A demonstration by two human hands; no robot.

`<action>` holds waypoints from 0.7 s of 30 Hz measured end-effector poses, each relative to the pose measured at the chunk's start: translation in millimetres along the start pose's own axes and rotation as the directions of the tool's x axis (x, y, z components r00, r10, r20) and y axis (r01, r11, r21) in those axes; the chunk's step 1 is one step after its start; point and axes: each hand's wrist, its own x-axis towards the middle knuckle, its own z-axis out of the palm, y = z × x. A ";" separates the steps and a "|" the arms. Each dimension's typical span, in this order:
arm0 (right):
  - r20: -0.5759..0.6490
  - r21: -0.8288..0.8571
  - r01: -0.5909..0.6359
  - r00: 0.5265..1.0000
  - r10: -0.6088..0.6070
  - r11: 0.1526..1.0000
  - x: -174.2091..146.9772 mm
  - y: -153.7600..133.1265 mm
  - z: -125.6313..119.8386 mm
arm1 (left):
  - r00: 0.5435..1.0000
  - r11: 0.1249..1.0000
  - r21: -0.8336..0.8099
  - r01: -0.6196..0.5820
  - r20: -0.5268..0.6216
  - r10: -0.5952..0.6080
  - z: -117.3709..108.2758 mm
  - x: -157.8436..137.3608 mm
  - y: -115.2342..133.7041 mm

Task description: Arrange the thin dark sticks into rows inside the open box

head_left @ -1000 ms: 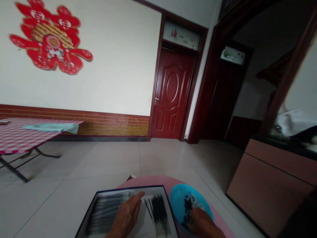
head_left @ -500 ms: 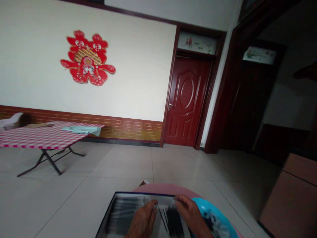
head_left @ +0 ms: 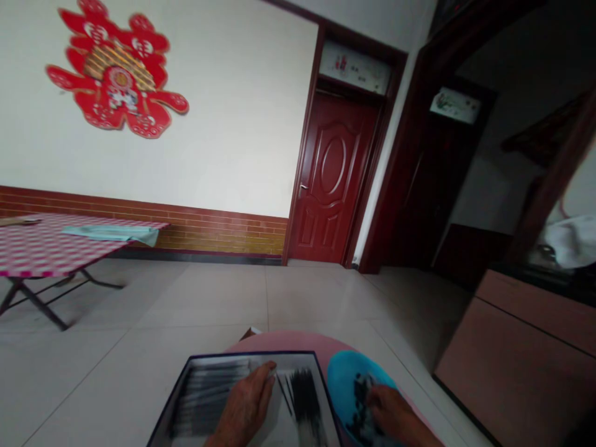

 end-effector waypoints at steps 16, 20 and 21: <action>-0.050 -0.328 -0.062 0.998 0.048 0.943 9.3 -20.1 32.5 | 1.000 1.000 -0.004 0.013 0.013 -0.013 -0.2 -4.8 -1.9; -0.039 -0.345 -0.092 0.996 0.083 0.934 13.3 -23.9 32.0 | 1.000 1.000 -0.007 0.004 0.012 -0.004 0.3 -4.9 -1.1; -0.040 -0.343 -0.092 0.996 0.083 0.935 14.2 -24.9 32.4 | 1.000 1.000 -0.006 0.001 0.007 -0.001 0.3 -4.9 -0.7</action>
